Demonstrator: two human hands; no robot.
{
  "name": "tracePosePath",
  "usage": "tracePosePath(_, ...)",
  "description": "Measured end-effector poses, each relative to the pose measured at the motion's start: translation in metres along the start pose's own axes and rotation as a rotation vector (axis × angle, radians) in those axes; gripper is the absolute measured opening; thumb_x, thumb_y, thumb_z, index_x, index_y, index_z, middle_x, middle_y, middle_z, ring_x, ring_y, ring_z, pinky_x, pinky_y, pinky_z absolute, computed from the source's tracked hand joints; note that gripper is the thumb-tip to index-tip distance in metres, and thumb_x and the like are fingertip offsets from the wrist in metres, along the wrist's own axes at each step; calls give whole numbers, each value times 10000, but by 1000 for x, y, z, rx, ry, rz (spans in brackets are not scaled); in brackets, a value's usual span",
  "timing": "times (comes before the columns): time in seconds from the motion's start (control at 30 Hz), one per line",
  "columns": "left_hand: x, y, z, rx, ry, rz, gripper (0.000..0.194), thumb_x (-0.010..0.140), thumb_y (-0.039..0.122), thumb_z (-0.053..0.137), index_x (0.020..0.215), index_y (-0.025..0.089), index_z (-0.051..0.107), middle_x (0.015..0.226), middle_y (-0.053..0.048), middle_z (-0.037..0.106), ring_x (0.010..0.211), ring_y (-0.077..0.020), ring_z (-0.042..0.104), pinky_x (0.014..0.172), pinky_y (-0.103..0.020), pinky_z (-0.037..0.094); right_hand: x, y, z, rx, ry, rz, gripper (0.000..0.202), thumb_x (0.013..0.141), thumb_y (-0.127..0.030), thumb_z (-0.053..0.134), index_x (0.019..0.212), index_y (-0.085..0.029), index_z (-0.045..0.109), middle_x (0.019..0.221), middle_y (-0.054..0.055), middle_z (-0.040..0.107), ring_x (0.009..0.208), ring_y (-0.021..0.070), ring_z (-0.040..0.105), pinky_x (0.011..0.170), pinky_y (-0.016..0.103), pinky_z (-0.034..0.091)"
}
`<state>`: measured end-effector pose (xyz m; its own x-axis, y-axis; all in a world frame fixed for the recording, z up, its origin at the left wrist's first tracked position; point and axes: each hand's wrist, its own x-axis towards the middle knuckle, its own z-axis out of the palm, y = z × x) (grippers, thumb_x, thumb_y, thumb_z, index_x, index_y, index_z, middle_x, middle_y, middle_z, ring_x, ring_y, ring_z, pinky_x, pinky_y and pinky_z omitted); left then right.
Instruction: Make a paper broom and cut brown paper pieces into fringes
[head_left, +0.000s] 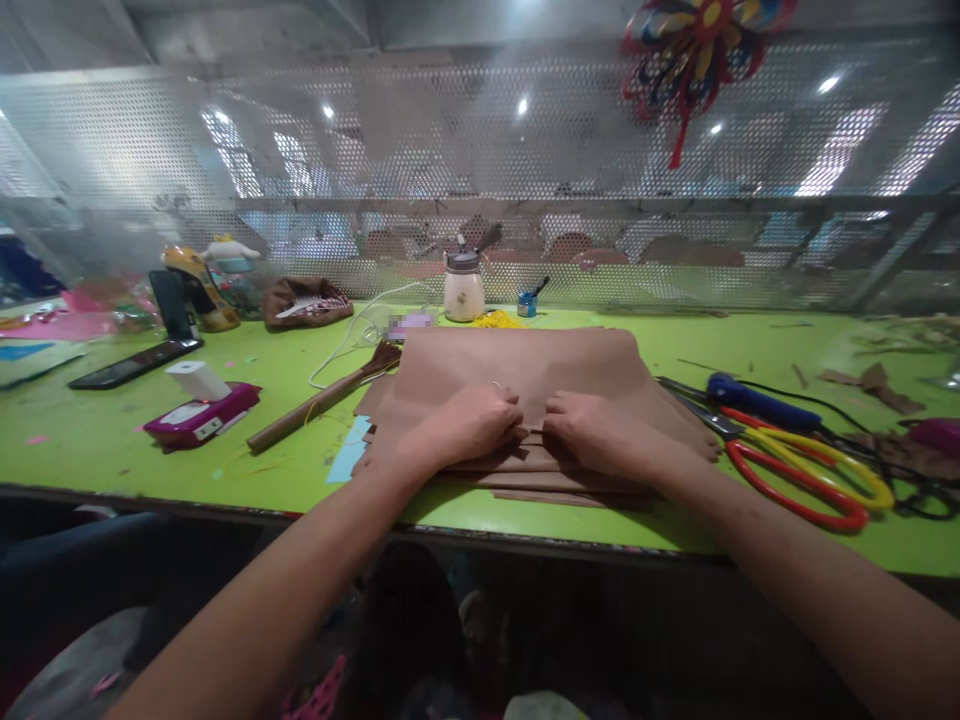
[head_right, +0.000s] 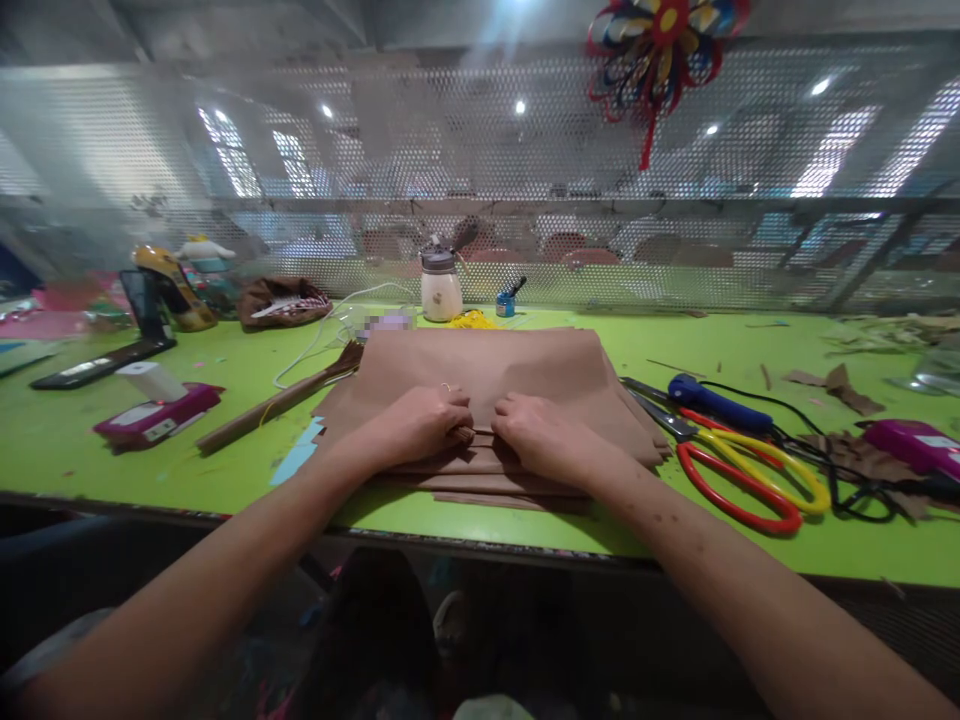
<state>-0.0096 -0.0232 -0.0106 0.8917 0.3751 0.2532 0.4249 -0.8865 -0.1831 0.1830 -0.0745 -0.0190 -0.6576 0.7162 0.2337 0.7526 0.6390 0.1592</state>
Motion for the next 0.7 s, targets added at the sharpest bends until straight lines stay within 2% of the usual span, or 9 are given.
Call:
tracePosePath(0.23,-1,-2,0,-58,9,-11,190,773,216,459,675,155,610,721,-57,579,677,-151,522,610,-250,362,-6,2,3,-40,16,-1,163,805,-159,445,710,-149,577,715,50,539,621,138,425,584,260,286)
tracePosePath(0.4,3,-2,-6,-329,0,-82,208,769,188,450,613,148,582,709,-27,557,642,-107,500,595,-207,356,-4,-1,0,-30,41,-29,156,790,-116,456,718,-132,593,740,65,552,654,147,433,599,267,298)
tracePosePath(0.5,10,-1,-4,-522,-31,-155,236,777,224,450,604,137,585,688,-20,554,582,-89,471,568,-201,350,-5,-3,0,-43,43,-42,155,795,-111,452,747,-123,598,736,70,552,666,156,429,600,274,303)
tracePosePath(0.6,13,0,0,-626,-38,-219,274,778,276,460,573,131,569,622,-9,535,531,-83,428,526,-207,326,-4,-4,2,-60,58,-35,162,810,-108,437,751,-120,587,746,77,545,684,162,421,605,279,308)
tracePosePath(0.7,12,-2,0,-674,-46,-284,297,758,330,492,536,135,527,528,19,480,491,-78,374,483,-211,282,-3,-6,4,-61,127,-34,179,830,-103,411,750,-119,570,757,81,529,710,169,408,616,284,317)
